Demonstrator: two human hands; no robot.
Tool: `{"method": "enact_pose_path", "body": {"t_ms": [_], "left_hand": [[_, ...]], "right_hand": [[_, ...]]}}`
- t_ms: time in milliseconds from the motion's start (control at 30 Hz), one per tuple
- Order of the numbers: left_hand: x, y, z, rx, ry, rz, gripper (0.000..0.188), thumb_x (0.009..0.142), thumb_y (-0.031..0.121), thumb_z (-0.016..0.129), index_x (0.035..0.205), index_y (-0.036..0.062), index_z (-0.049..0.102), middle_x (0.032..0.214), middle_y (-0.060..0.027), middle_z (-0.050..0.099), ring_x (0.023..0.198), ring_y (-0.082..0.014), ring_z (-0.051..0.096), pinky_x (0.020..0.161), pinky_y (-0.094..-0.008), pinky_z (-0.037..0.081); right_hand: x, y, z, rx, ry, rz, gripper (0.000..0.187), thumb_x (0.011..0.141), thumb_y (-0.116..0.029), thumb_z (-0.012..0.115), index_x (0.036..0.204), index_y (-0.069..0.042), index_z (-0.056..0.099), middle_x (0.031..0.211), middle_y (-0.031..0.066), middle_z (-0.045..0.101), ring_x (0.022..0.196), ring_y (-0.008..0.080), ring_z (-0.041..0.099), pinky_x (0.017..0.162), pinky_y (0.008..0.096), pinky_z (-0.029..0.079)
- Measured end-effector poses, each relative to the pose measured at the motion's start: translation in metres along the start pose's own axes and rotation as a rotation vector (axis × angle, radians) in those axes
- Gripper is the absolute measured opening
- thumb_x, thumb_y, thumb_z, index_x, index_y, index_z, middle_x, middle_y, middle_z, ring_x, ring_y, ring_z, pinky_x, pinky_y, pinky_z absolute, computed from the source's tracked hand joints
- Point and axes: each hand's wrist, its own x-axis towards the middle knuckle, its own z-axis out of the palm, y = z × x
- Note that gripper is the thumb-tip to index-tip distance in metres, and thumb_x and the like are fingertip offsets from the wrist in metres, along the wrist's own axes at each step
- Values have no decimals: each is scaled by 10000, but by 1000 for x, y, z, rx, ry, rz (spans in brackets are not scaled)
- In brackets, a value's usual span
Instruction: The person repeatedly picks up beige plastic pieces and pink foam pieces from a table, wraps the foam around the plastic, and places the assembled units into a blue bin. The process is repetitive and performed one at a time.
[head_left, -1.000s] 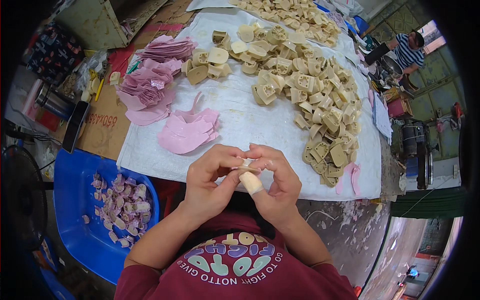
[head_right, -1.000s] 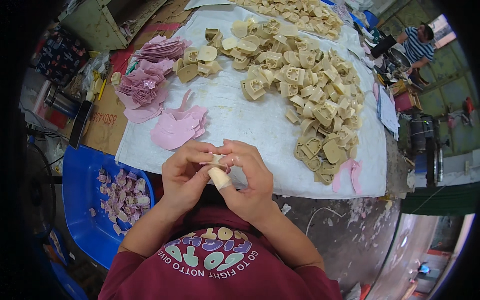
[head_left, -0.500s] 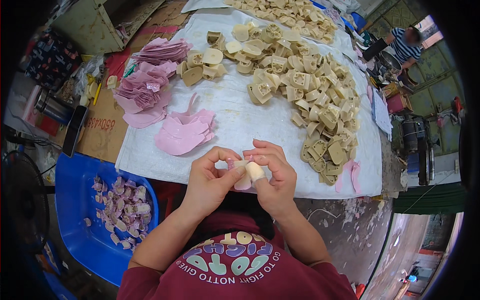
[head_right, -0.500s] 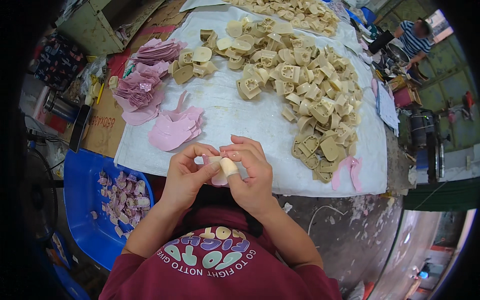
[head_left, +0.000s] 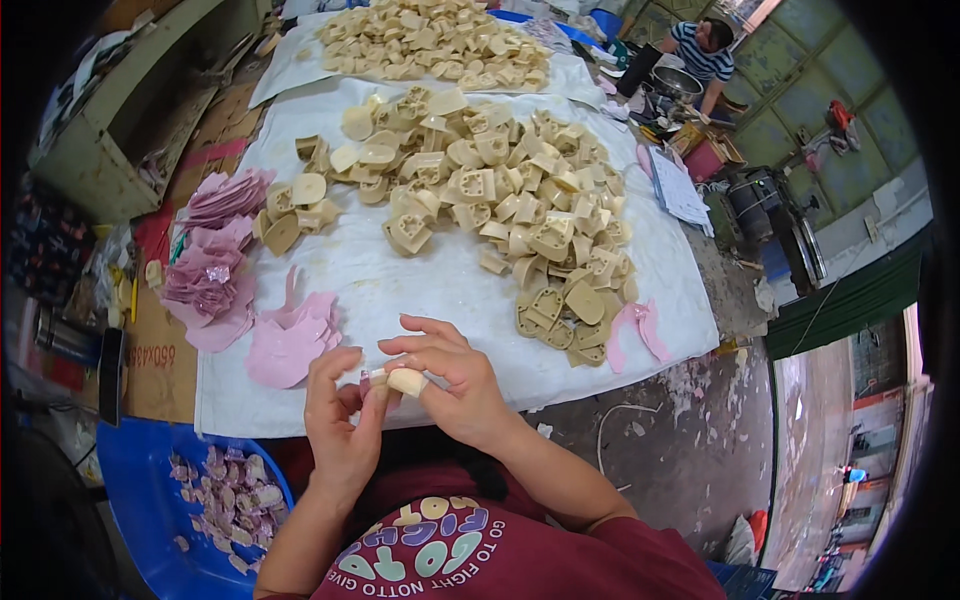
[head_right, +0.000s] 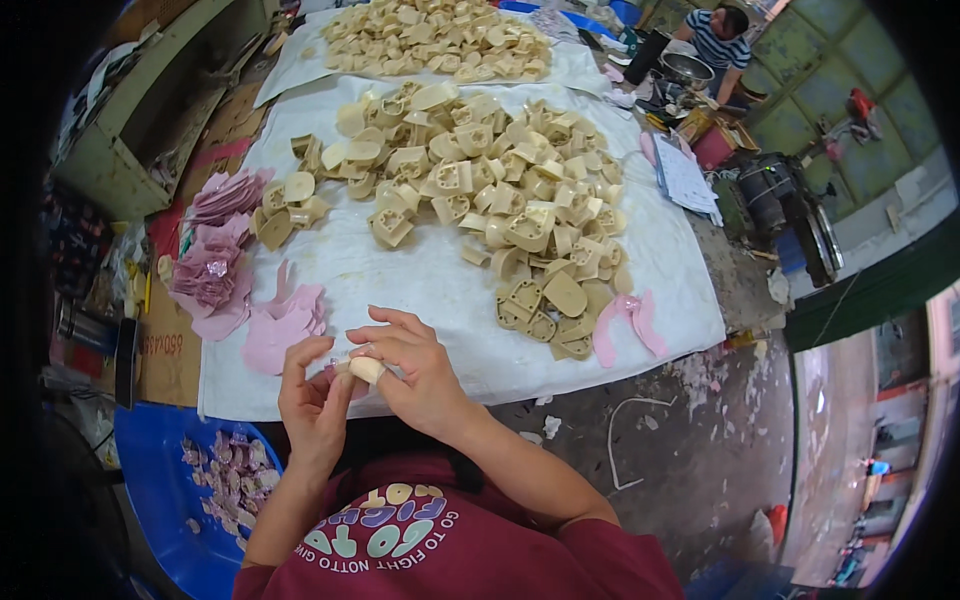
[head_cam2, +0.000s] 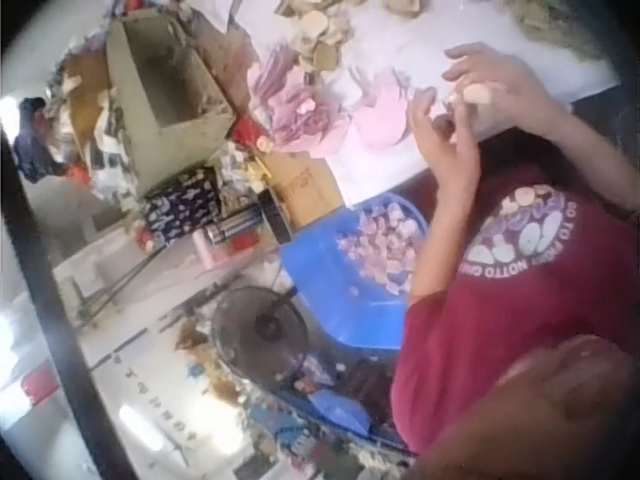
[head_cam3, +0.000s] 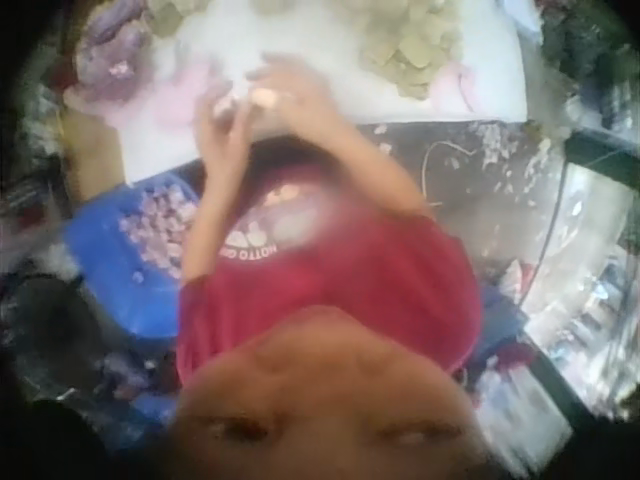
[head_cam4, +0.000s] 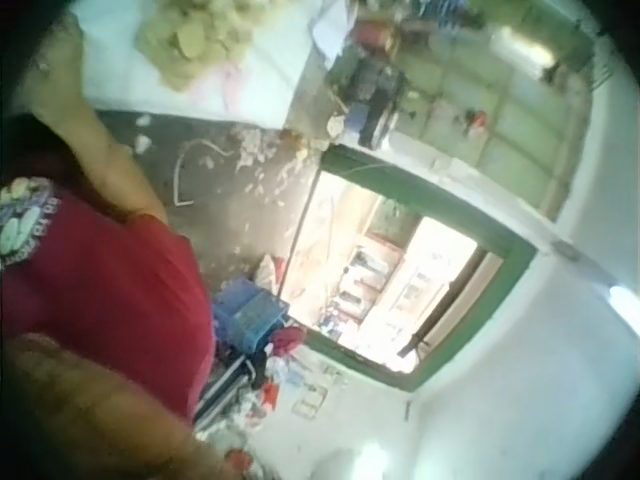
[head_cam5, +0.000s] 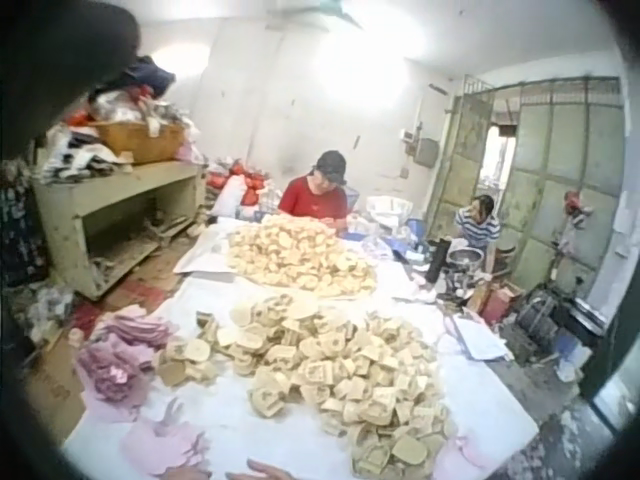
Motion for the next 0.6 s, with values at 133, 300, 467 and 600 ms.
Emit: {"method": "enact_pose_path", "body": {"t_ms": [133, 300, 467, 600], "left_hand": [[3, 7, -2, -825, -210, -675, 442, 994, 294, 507, 1343, 36, 424, 1217, -129, 530, 929, -269, 670, 781, -404, 577], [7, 14, -8, -889, -23, -604, 481, 997, 292, 435, 1427, 82, 379, 1155, -106, 600, 1047, -206, 590, 903, -368, 505], [1, 34, -1, -782, -67, -508, 504, 1011, 305, 382, 1450, 60, 355, 1276, -99, 537, 1120, -192, 556, 944, -343, 471], [6, 40, 1, -618, 1, -506, 533, 1006, 324, 378, 1460, 48, 341, 1366, -91, 480, 1176, -178, 526, 965, -335, 446]], "right_hand": [[2, -9, -6, -256, 200, -171, 210, 802, -100, 650, 1005, -79, 700, 1212, 95, 643, 1238, 346, 493, 1033, 450, 357], [-14, -14, 15, -140, 109, -255, 332, 863, -160, 646, 1182, -69, 652, 1331, 160, 553, 1266, 338, 470, 1039, 410, 376], [-11, -13, 32, 559, -52, 240, 474, 935, -103, 574, 1397, -61, 480, 1530, 137, 321, 1288, 178, 447, 1025, 302, 393], [-8, -14, 30, 897, -166, 290, 428, 962, -99, 527, 1388, -82, 498, 1481, 141, 384, 1320, 185, 403, 1061, 329, 347]]}}
